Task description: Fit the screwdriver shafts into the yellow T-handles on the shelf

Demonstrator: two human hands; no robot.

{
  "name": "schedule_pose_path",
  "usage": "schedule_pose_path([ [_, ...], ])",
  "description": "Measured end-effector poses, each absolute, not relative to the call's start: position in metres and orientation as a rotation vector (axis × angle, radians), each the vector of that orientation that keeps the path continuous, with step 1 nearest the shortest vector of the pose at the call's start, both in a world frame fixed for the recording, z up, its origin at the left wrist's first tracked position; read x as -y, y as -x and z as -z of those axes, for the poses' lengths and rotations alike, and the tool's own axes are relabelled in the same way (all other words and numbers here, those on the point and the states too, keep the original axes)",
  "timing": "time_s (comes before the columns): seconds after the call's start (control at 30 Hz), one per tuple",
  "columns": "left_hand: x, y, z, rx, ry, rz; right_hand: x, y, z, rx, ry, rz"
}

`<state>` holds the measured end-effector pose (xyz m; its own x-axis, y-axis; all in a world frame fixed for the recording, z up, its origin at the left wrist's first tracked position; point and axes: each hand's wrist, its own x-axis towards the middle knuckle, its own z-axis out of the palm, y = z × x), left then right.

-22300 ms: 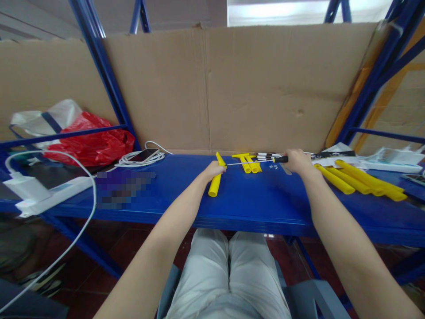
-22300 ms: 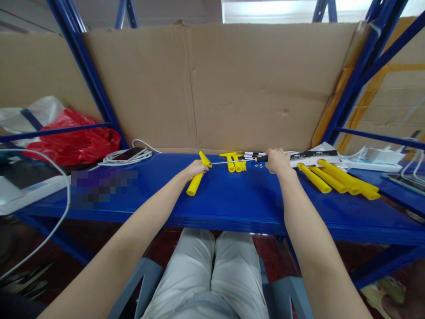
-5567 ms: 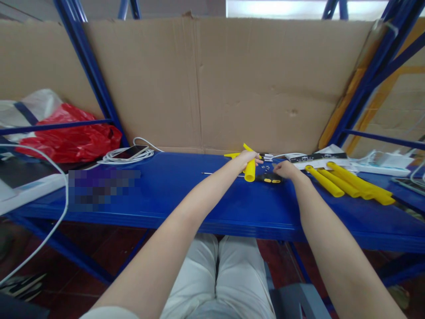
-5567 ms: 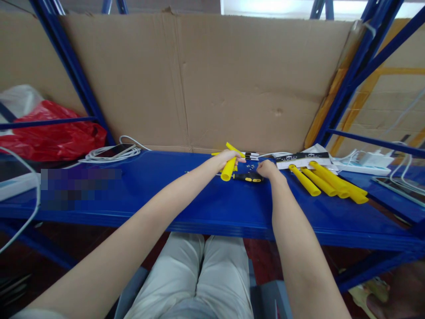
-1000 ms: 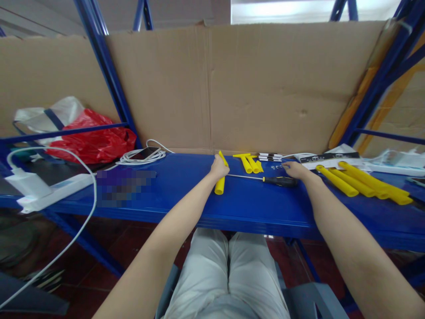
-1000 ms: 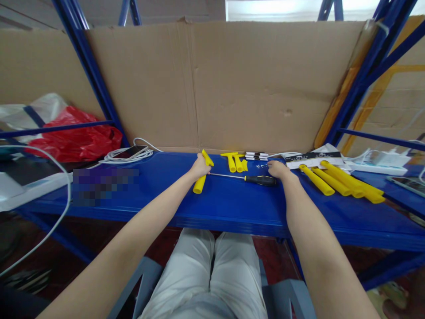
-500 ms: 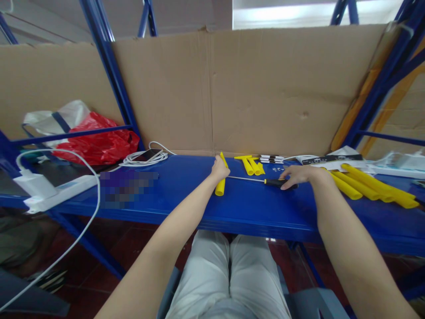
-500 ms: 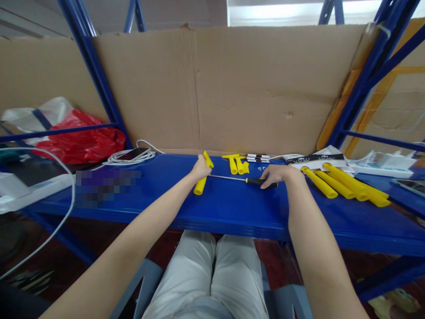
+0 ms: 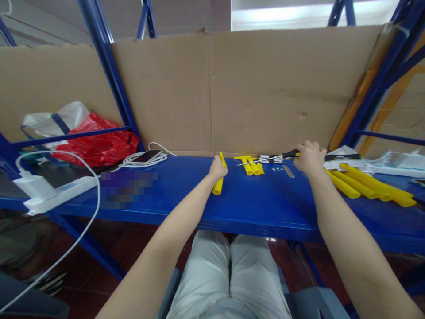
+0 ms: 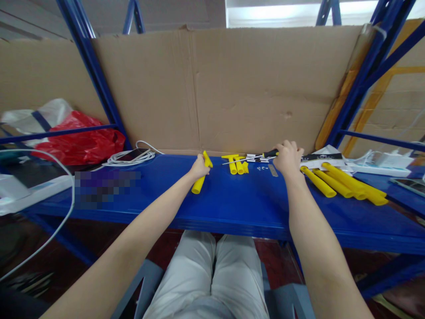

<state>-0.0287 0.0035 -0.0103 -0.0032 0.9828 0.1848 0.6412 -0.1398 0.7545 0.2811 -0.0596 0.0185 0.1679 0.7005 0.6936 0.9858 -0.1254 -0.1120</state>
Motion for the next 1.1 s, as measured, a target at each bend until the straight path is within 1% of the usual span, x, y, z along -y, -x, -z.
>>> schedule_pose_path([
  [0.2, -0.02, 0.035, 0.018, -1.611, -1.787, -1.009, 0.059, -0.285, -0.015, 1.409, 1.856, 0.598],
  [0.5, -0.02, 0.03, 0.021, -1.537, -1.649, -0.971, 0.056, -0.255, -0.012, 1.489, 1.863, 0.514],
  [1.1, -0.011, 0.025, 0.017, -1.508, -1.622, -0.975, 0.055, -0.252, -0.012, 1.498, 1.86, 0.493],
])
